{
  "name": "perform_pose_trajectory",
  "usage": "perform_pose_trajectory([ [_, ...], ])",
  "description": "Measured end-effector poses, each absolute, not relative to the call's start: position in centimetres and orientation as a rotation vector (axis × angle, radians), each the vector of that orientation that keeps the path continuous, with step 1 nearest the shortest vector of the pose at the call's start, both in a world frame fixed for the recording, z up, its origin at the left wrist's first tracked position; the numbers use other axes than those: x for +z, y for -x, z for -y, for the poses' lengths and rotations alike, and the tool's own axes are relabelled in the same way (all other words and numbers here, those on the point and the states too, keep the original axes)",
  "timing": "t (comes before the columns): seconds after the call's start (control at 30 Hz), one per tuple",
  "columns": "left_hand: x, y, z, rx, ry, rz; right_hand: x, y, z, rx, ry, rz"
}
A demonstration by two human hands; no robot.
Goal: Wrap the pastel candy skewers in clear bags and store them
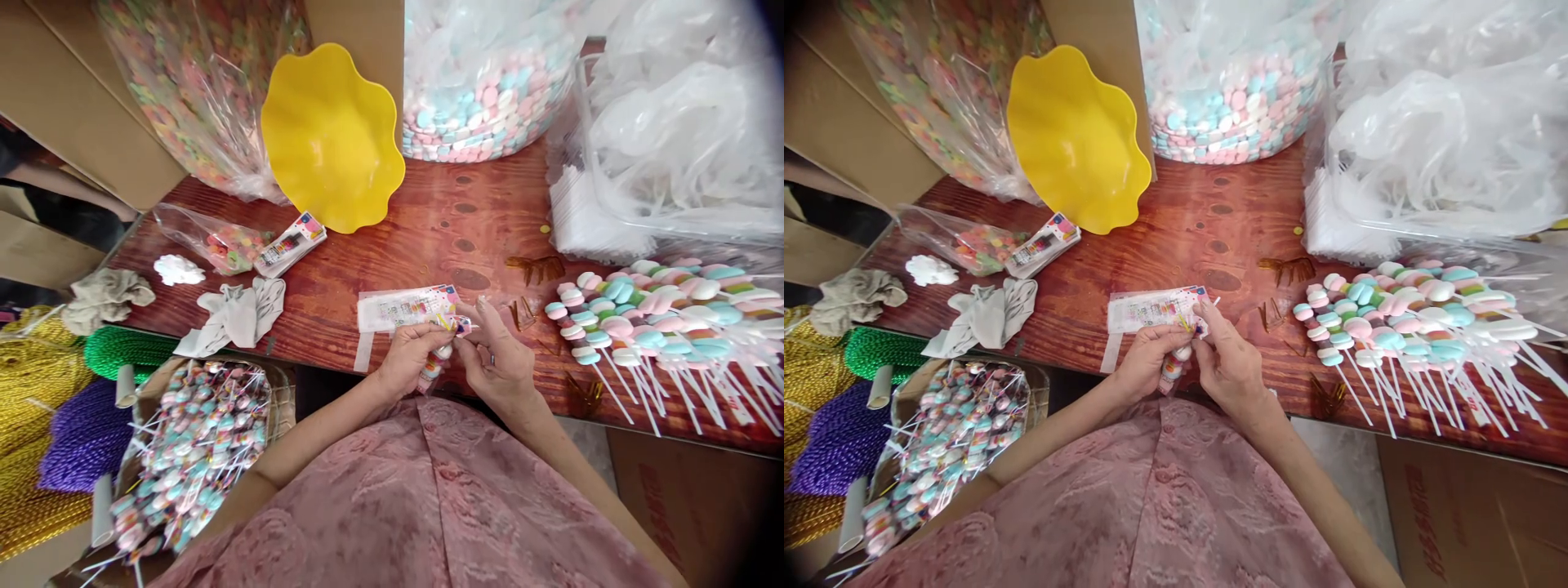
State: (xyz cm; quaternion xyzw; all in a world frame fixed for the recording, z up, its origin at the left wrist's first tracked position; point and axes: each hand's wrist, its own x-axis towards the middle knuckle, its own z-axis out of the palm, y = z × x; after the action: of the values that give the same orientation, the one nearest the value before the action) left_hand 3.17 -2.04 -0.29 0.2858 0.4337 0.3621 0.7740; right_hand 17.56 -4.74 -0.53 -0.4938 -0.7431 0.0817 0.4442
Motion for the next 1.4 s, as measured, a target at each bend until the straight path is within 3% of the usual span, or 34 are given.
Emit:
perform_pose_trajectory([
  [0.2,0.2,-3.2,2.3,0.809,-0.752,-0.968,-0.9,-19.1,4.8,0.208,1.22,1.912],
  [0.37,0.5,-3.1,2.4,0.863,-0.948,-0.965,-1.1,-17.9,7.0,0.318,1.233,1.396],
  [0.63,1.5,-3.3,1.6,0.963,-1.443,-0.841,-0.9,-18.2,5.7,1.228,1.182,0.912],
  [0.8,2.3,-2.4,1.1,0.683,-1.381,-0.677,0.2,-21.0,4.4,1.661,1.008,1.248],
  [0.87,2.4,-1.9,1.0,0.431,-1.167,-0.67,1.5,-21.5,4.7,1.496,0.981,1.64],
  [1.0,2.7,-0.9,0.8,0.145,-0.87,-0.597,4.6,-21.1,6.1,0.519,0.766,2.308],
  [1.07,3.0,-0.6,0.6,0.073,-0.847,-0.528,5.8,-20.8,6.8,0.184,0.598,2.428],
  [1.4,3.2,-0.7,-2.4,-0.251,-1.127,-0.355,6.4,-20.2,5.9,-0.025,0.464,2.658],
])
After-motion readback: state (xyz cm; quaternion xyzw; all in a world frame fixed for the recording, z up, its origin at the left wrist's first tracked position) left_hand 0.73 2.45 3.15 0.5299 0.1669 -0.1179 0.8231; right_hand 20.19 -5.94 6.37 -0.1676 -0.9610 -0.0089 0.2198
